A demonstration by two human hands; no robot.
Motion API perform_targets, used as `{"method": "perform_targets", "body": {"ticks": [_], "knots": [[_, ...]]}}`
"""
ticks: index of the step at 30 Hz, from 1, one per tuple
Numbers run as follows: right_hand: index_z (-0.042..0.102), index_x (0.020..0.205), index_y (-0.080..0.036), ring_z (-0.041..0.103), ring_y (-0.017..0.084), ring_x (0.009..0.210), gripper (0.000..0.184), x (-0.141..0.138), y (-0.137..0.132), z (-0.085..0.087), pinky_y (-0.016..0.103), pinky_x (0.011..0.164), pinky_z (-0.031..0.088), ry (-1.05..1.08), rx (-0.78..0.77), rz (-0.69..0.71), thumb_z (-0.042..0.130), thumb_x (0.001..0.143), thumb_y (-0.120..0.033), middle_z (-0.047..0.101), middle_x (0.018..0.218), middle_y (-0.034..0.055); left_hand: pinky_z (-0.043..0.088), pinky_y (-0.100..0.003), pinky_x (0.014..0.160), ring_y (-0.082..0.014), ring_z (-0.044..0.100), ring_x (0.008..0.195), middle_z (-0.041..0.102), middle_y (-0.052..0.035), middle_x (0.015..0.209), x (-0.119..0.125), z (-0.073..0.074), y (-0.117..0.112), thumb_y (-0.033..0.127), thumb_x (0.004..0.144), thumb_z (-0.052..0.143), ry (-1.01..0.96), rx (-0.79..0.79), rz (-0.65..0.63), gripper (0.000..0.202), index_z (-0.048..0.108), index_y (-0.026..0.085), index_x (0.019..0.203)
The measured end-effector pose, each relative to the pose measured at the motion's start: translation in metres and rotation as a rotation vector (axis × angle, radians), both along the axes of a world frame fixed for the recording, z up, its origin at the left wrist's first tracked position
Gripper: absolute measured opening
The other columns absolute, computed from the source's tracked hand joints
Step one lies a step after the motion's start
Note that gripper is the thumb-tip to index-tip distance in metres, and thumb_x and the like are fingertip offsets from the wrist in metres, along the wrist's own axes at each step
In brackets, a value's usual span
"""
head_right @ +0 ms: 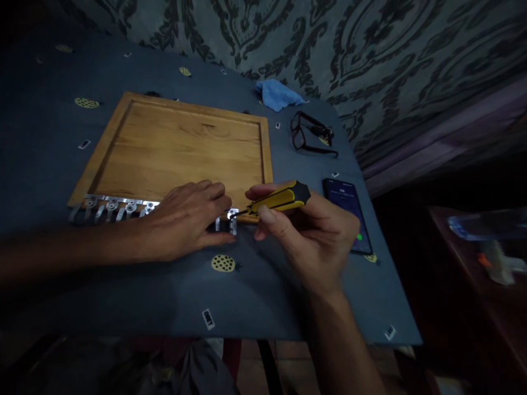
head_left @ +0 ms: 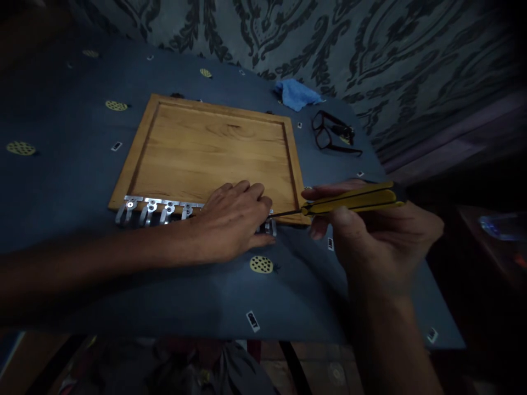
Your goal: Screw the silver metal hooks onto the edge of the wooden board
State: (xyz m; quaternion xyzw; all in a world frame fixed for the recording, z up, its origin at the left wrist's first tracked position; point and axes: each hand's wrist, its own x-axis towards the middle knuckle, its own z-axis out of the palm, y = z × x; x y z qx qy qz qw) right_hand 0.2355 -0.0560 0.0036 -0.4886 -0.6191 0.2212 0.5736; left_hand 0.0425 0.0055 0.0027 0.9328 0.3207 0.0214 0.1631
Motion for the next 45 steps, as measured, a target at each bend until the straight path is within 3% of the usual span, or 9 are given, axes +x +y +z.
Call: {"method": "perform_targets", "body": {"ticks": [5,10,25,30,34,37,39,42,45], "knots": [[0.081,0.085,-0.027,0.06,0.01,0.046,0.004,-0.009,0.001,-0.003,0.025,0.041,0.048,-0.049,0.091,-0.1,0.082,0.086,-0.031,0.08,0.082,-0.0024,0.048,-0.042,0.098,-0.0305,0.058,0.115,0.06,-0.0118,0.118,0.002,0.002,-0.001,0.051,0.098,0.065,0.029,-0.018,0.019,0.041,0.065,0.014,0.116],[0.078,0.08,-0.026,0.058,0.009,0.049,0.011,-0.02,0.006,-0.007,0.023,0.042,0.046,0.03,0.162,-0.2,0.088,0.078,-0.027,0.072,0.074,-0.0048,0.048,-0.043,0.1,-0.0313,0.057,0.116,0.06,-0.0122,0.118,0.004,0.004,-0.001,0.051,0.098,0.065,0.054,-0.026,0.034,0.042,0.065,0.014,0.117],[0.082,0.094,-0.025,0.062,0.011,0.047,0.016,-0.005,0.002,0.011,0.027,0.045,0.054,-0.001,0.035,-0.085,0.086,0.081,-0.019,0.08,0.084,0.0,0.047,-0.039,0.094,-0.0294,0.057,0.113,0.06,-0.0119,0.119,0.0,0.001,0.0,0.049,0.098,0.065,0.03,-0.01,0.005,0.039,0.065,0.015,0.117],[0.081,0.098,-0.025,0.069,0.012,0.056,0.017,0.0,0.003,0.01,0.027,0.051,0.057,0.035,0.017,0.073,0.081,0.084,-0.014,0.081,0.092,0.0015,0.048,-0.039,0.094,-0.0294,0.057,0.113,0.06,-0.0117,0.119,0.0,0.003,-0.001,0.047,0.098,0.065,0.041,-0.019,0.01,0.038,0.064,0.014,0.118],[0.079,0.115,-0.029,0.074,0.015,0.069,0.029,0.012,0.004,0.012,0.026,0.056,0.06,0.042,-0.077,0.215,0.078,0.089,-0.017,0.081,0.095,0.0021,0.048,-0.039,0.095,-0.0291,0.057,0.112,0.061,-0.0111,0.118,0.001,0.0,0.001,0.046,0.097,0.066,0.025,-0.003,0.006,0.036,0.065,0.015,0.116],[0.081,0.112,-0.03,0.07,0.014,0.061,0.025,0.019,0.006,0.014,0.029,0.054,0.058,-0.003,-0.108,0.258,0.08,0.088,-0.024,0.082,0.095,0.0028,0.047,-0.041,0.097,-0.0304,0.056,0.116,0.061,-0.0118,0.12,0.001,-0.003,0.001,0.047,0.097,0.067,0.012,0.002,0.009,0.039,0.065,0.015,0.117],[0.083,0.1,-0.03,0.065,0.013,0.051,0.015,0.017,0.008,0.013,0.029,0.045,0.052,-0.019,-0.073,0.184,0.083,0.085,-0.027,0.082,0.092,0.0016,0.047,-0.042,0.099,-0.0312,0.056,0.118,0.06,-0.0126,0.122,0.001,-0.004,0.001,0.048,0.097,0.067,0.008,0.002,0.007,0.04,0.065,0.014,0.119],[0.081,0.085,-0.029,0.053,0.01,0.042,0.008,0.002,0.012,0.008,0.027,0.038,0.041,-0.079,0.011,-0.072,0.087,0.08,-0.026,0.076,0.074,-0.0035,0.047,-0.042,0.101,-0.0318,0.055,0.121,0.06,-0.0131,0.124,0.002,-0.003,0.001,0.048,0.097,0.066,0.015,0.002,0.004,0.04,0.066,0.014,0.12],[0.071,0.07,-0.026,0.051,0.011,0.047,0.022,-0.017,0.014,0.006,0.027,0.044,0.043,-0.13,0.048,-0.266,0.092,0.073,-0.029,0.061,0.06,-0.0063,0.047,-0.043,0.101,-0.0325,0.055,0.121,0.061,-0.014,0.124,0.002,-0.001,0.001,0.05,0.098,0.065,0.027,0.0,0.004,0.043,0.066,0.014,0.122]]}}
